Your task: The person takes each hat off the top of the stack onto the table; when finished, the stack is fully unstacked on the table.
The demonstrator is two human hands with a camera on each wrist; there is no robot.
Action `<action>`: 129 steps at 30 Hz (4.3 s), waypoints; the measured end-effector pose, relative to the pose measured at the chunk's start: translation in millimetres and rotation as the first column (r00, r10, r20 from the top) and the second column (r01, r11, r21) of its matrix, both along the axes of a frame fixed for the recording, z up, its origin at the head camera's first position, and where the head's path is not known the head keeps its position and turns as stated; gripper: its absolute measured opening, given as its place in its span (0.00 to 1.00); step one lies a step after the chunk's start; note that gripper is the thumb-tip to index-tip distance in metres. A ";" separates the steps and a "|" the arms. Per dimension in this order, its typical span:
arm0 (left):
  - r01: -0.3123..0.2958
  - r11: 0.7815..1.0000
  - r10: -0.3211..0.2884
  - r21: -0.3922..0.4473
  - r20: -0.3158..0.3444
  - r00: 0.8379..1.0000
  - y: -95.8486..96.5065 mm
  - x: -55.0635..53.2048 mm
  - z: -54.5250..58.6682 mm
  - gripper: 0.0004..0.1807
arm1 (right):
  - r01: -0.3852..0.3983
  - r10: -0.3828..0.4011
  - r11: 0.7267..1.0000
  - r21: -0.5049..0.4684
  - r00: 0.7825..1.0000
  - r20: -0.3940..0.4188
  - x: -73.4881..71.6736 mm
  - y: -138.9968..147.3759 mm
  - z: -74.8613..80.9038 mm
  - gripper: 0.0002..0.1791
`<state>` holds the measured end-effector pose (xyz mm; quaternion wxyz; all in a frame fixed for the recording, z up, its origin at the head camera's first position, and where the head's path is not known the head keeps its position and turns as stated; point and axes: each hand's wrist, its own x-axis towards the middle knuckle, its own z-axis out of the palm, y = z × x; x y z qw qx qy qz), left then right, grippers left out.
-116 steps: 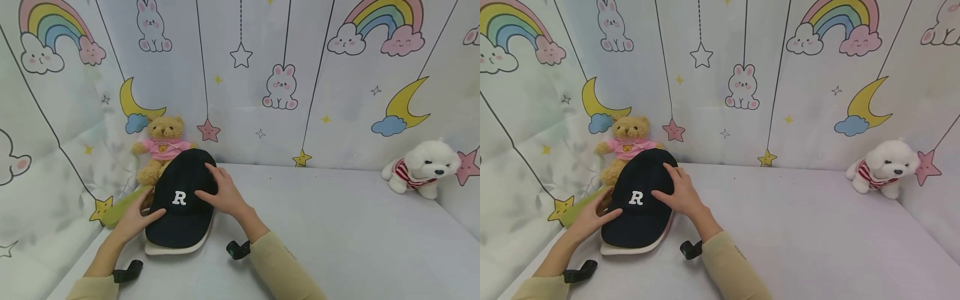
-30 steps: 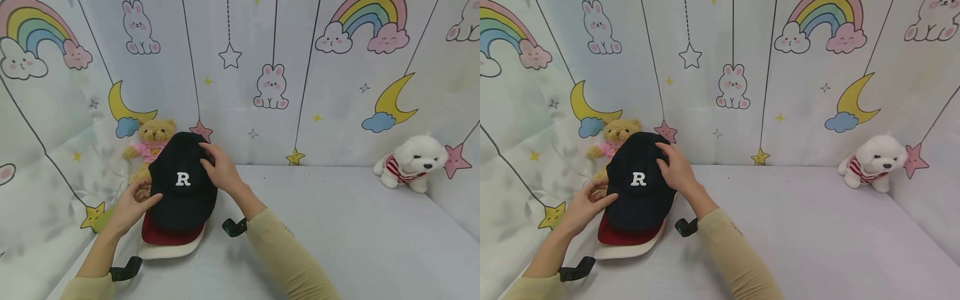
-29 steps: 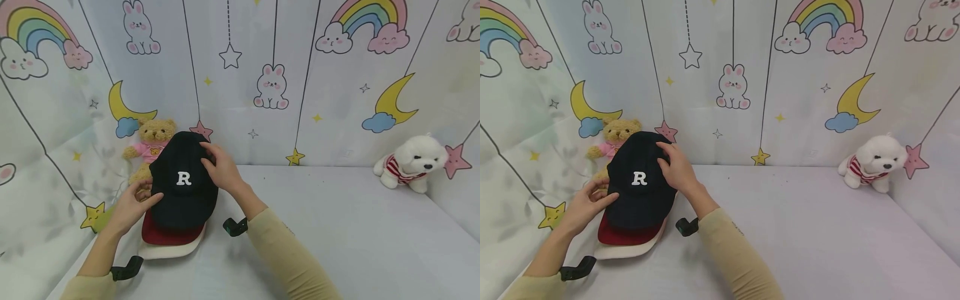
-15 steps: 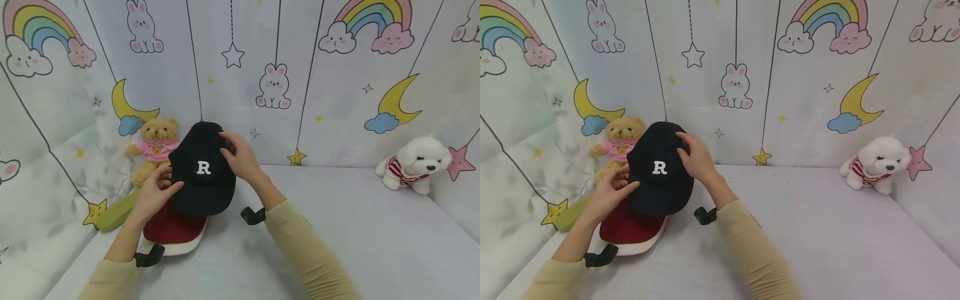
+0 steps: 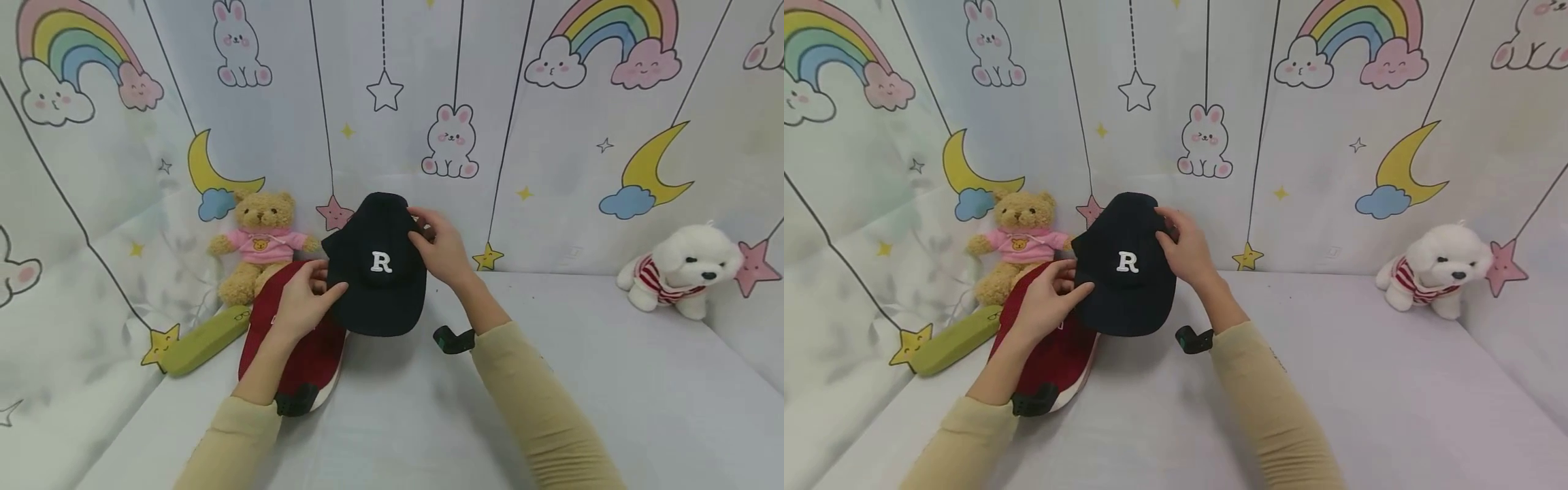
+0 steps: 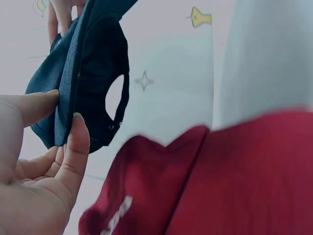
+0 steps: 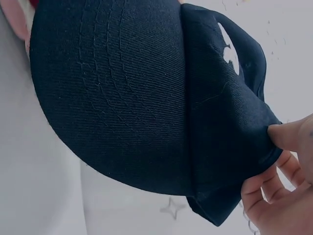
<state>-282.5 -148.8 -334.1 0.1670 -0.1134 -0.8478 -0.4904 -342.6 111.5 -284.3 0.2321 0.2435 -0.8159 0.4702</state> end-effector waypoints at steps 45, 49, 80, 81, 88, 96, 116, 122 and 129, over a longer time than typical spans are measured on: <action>0.072 0.972 -0.015 -0.224 0.245 0.969 81.6 -12.4 -66.7 0.32 | 0.167 -0.198 0.978 0.124 0.929 0.311 -17.5 57.9 -98.2 0.24; 0.071 0.972 -0.007 -0.224 0.271 0.963 80.9 -10.7 -65.1 0.32 | 0.159 -0.198 0.977 0.144 0.928 0.317 -16.5 58.7 -99.1 0.25; 0.065 0.998 -0.061 -0.004 0.296 0.953 68.2 11.8 -53.4 0.39 | 0.094 -0.190 0.894 0.439 0.965 0.182 32.8 41.5 -102.8 0.37; 0.066 0.998 -0.061 -0.008 0.293 0.954 67.3 13.0 -52.5 0.39 | 0.100 -0.199 0.886 0.454 0.964 0.176 33.6 39.1 -104.0 0.38; 0.119 0.992 -0.101 -0.051 0.265 0.959 59.8 18.9 -49.9 0.39 | 0.140 -0.245 0.842 0.521 0.960 0.138 34.1 27.5 -109.7 0.39; 0.223 0.967 -0.196 -0.127 0.191 0.962 46.0 34.1 -40.6 0.37 | 0.151 -0.251 0.845 0.512 0.959 0.131 28.6 20.4 -109.1 0.39; 0.224 0.964 -0.213 -0.144 0.089 0.973 13.8 55.7 -19.5 0.38 | 0.179 -0.303 0.849 0.497 0.935 0.182 -0.1 9.5 -114.9 0.36; 0.220 0.967 -0.220 -0.132 0.016 0.975 -1.0 56.6 -16.8 0.39 | 0.187 -0.314 0.847 0.497 0.931 0.185 -4.8 8.5 -113.4 0.35; 0.201 0.970 -0.208 -0.136 -0.039 0.977 -13.7 57.4 -16.5 0.40 | 0.181 -0.335 0.824 0.538 0.919 0.205 -11.2 6.1 -112.3 0.36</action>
